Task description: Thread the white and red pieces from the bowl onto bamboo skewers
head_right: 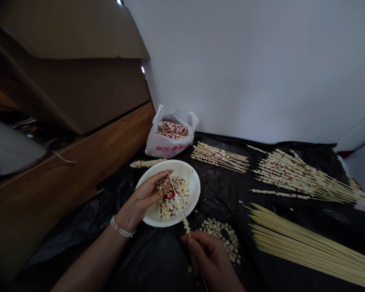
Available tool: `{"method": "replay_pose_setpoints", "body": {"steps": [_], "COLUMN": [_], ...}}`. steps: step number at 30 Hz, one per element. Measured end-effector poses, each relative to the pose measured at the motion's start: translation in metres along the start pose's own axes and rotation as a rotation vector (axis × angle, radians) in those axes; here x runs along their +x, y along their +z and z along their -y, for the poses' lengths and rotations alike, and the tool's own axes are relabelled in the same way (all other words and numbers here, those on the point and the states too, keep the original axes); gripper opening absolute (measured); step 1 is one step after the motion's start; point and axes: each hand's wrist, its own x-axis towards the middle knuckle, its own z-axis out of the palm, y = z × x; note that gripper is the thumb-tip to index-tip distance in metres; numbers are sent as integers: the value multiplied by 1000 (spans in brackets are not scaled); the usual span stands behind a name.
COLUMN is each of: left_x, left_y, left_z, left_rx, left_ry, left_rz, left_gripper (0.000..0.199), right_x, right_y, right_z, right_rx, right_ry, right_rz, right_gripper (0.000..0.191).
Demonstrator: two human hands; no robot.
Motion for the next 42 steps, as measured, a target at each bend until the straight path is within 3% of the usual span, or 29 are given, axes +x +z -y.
{"method": "replay_pose_setpoints", "body": {"steps": [12, 20, 24, 30, 32, 36, 42], "left_x": [-6, -16, -15, -10, -8, -1, -3], "left_y": [4, 6, 4, 7, 8, 3, 4], "left_z": [2, 16, 19, 20, 18, 11, 4], "left_rx": [97, 283, 319, 93, -7, -95, -185], "left_ry": [35, -74, -95, -97, -80, -88, -67], "left_rz": [35, 228, 246, 239, 197, 135, 83], "left_gripper": [11, 17, 21, 13, 22, 58, 51], "right_x": [-2, 5, 4, 4, 4, 3, 4], "right_y": [-1, -7, -9, -10, -9, -8, -9], "right_z": [-1, -16, -15, -12, -12, -10, -10], "right_rx": [26, 71, 42, 82, 108, 118, 96], "right_ry": [8, -50, -72, -66, -68, -58, -3], "right_rz": [-21, -69, -77, -115, -138, -111, -66], "right_gripper": [67, 54, 52, 50, 49, 51, 53]}}
